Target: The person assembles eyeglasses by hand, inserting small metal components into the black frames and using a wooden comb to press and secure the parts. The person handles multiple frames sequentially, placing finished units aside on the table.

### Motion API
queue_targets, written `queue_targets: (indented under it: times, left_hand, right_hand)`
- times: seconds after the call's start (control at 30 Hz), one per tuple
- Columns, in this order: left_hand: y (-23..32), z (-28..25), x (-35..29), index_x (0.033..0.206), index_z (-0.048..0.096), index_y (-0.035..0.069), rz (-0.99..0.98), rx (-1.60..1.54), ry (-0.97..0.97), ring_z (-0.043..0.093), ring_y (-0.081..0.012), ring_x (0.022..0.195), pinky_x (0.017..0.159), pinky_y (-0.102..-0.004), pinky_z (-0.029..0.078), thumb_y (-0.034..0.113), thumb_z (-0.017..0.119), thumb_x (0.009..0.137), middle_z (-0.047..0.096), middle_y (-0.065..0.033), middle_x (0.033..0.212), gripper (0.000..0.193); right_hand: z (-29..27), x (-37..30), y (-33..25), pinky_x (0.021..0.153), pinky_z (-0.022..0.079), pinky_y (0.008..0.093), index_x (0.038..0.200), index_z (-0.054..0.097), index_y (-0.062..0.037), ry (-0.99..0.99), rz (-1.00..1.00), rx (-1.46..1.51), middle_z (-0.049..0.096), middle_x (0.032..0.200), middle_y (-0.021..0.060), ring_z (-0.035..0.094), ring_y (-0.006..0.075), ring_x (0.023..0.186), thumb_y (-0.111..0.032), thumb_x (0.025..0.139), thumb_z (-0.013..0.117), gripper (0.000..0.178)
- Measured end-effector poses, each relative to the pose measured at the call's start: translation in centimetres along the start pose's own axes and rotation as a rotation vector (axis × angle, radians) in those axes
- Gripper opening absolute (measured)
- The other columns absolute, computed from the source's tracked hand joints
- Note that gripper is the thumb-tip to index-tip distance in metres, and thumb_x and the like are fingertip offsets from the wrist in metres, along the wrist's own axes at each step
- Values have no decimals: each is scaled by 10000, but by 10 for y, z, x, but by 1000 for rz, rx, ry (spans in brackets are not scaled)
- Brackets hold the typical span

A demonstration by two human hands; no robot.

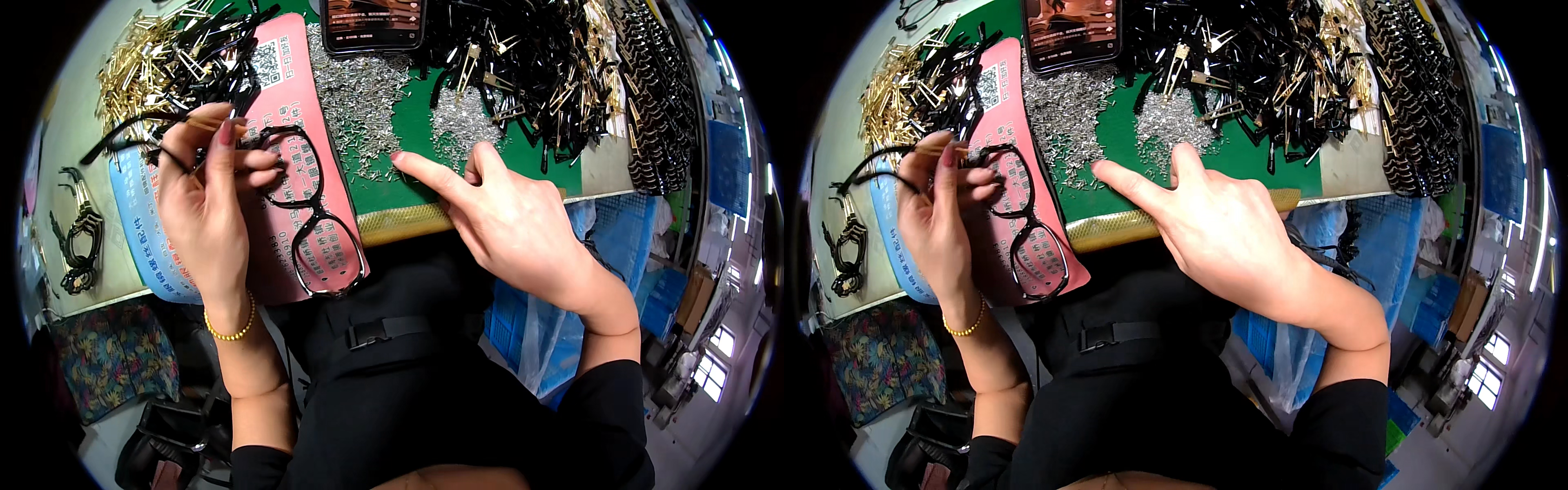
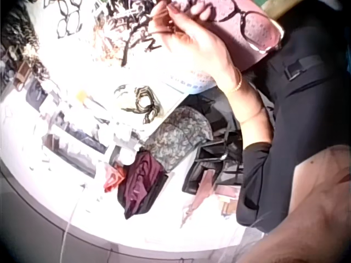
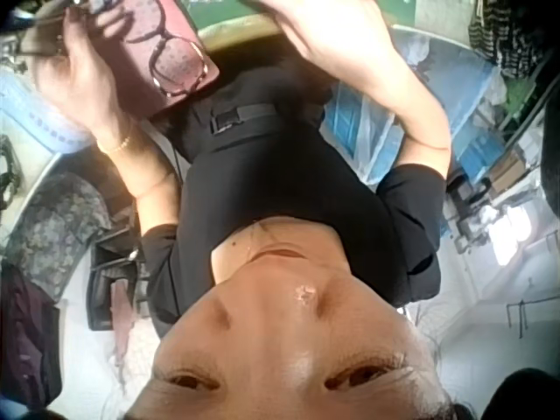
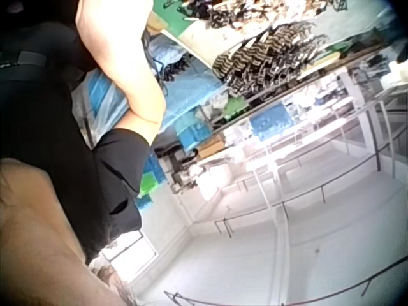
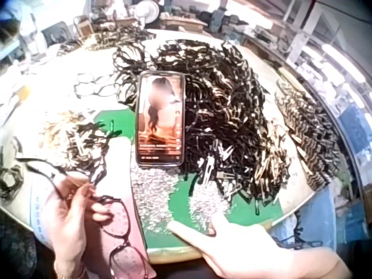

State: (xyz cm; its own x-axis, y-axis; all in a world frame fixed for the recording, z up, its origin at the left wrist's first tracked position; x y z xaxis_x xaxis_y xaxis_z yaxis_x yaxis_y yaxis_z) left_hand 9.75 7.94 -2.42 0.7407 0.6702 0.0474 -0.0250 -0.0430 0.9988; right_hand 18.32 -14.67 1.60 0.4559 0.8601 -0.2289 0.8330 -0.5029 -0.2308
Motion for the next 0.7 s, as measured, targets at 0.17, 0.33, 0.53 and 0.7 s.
queue_targets:
  times: [0.17, 0.33, 0.53, 0.7]
  left_hand:
    - [-5, 18, -20, 1131, 579, -32, -218, 97, -196, 692, -99, 730, 606, -207, 564, 46, 548, 1041, 667, -82, 988, 124]
    - [-6, 25, -36, 1098, 584, -15, -208, 129, -281, 705, -101, 742, 597, -196, 557, 47, 561, 1038, 699, -86, 1016, 90]
    - [-7, 27, -36, 1123, 563, -12, -196, 130, -324, 698, -101, 752, 592, -187, 541, 64, 541, 1055, 696, -94, 1059, 104]
    - [3, 24, -40, 1071, 628, -25, 115, 446, -300, 742, -209, 811, 686, -292, 576, -124, 606, 868, 731, -105, 984, 226]
  right_hand:
    - [3, -1, -4, 534, 544, 389, 1484, 511, -311, -41, -42, 60, 526, 907, 132, 661, 281, 693, -52, 868, 611, 676]
    - [-2, 7, -31, 516, 507, 369, 1429, 581, -324, 18, -165, 174, 538, 867, 79, 594, 251, 597, -54, 821, 645, 669]
    - [7, 20, -38, 515, 501, 367, 1413, 595, -283, 13, -248, 68, 493, 834, 83, 609, 253, 701, -48, 814, 633, 645]
    - [7, 23, -37, 525, 509, 371, 1414, 591, -274, 3, -253, 75, 492, 851, 89, 614, 260, 721, -49, 822, 624, 634]
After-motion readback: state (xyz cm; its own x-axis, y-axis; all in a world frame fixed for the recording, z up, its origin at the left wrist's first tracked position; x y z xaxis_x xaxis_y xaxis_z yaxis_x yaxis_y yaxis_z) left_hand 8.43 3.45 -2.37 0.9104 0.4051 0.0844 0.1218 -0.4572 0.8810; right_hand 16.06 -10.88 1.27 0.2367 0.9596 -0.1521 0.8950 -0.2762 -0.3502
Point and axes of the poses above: each hand's wrist, its own x-axis towards the middle knuckle, its own z-axis out of the palm, y = z × x, the point moved 9 cm from there along x, towards the middle knuckle
